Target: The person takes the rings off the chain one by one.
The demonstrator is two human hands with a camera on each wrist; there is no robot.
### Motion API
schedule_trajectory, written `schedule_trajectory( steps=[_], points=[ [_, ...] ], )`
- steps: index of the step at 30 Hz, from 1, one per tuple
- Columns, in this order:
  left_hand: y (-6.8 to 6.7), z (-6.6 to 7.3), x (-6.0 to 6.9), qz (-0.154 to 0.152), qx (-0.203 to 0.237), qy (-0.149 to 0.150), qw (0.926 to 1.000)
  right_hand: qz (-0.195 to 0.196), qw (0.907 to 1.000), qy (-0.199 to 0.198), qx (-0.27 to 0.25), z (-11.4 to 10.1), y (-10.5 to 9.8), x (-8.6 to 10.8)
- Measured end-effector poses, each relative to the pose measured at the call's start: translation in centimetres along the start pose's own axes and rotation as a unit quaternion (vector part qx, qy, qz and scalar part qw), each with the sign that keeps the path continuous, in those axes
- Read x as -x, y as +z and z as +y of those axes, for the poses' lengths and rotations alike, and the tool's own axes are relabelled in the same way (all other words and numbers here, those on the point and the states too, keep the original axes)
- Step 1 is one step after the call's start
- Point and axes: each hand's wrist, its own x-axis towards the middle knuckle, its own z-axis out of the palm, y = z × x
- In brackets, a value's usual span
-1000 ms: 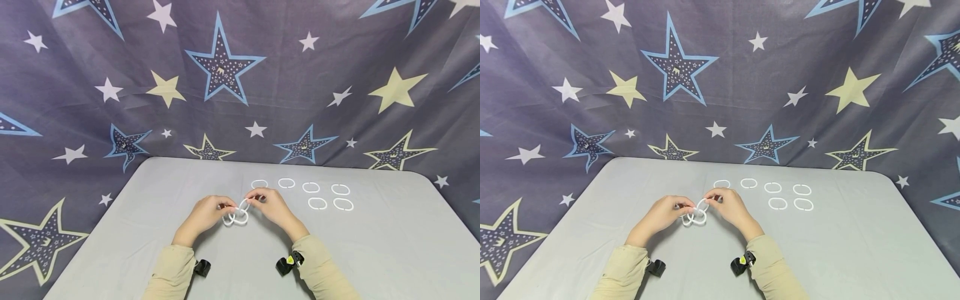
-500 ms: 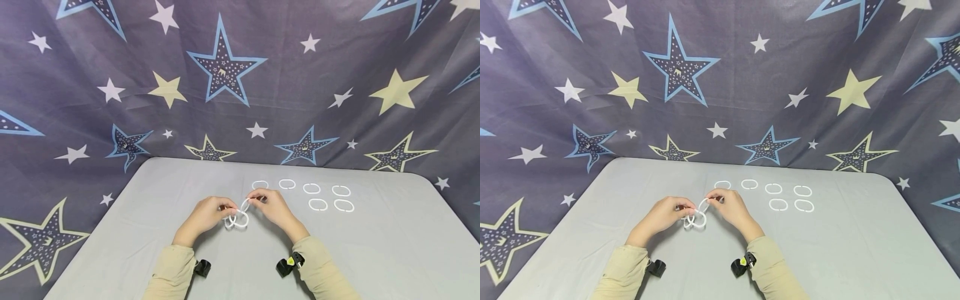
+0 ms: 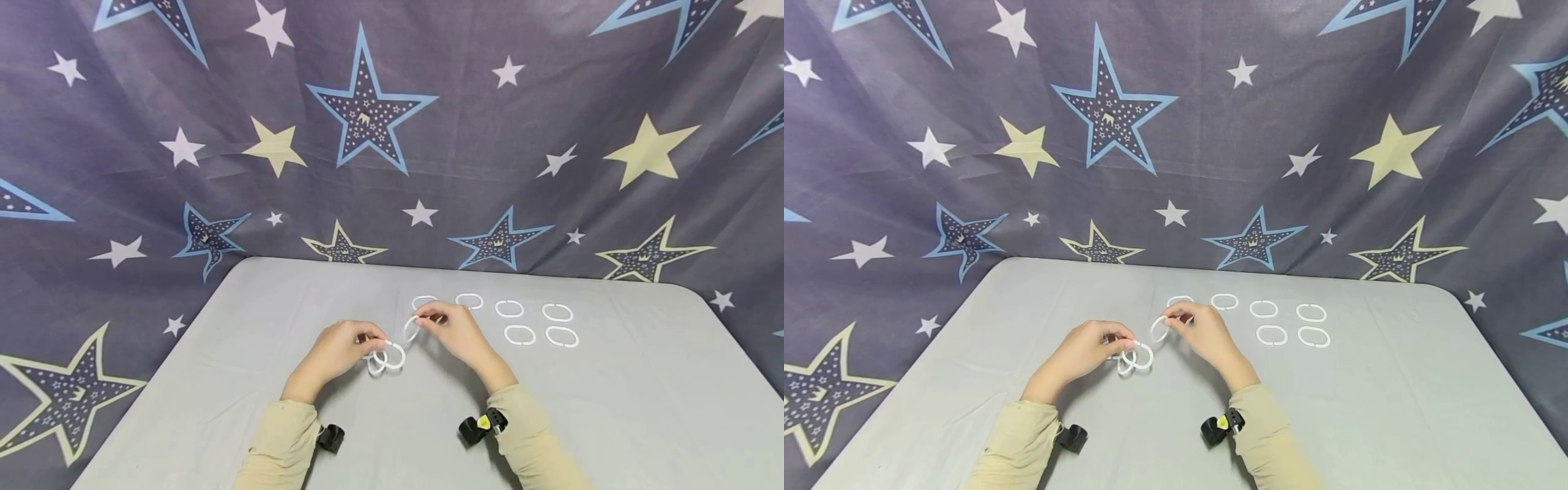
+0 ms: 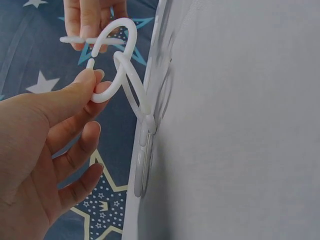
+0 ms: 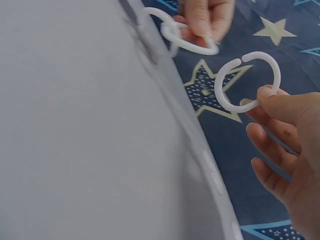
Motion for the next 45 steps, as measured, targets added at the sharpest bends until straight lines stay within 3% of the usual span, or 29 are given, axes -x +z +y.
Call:
schedule_trajectory(
  steps=[28,45],
  points=[
    [0.1,0.0,0.0,0.012,-0.01,-0.005,0.9999,0.018,0.9994,0.03,-0.005,1.6,-4.6,0.1],
    [0.2,-0.1,0.1,0.011,-0.013,-0.007,0.9998,0.022,0.9947,0.093,0.037,3.1,-6.8,0.6]
  ],
)
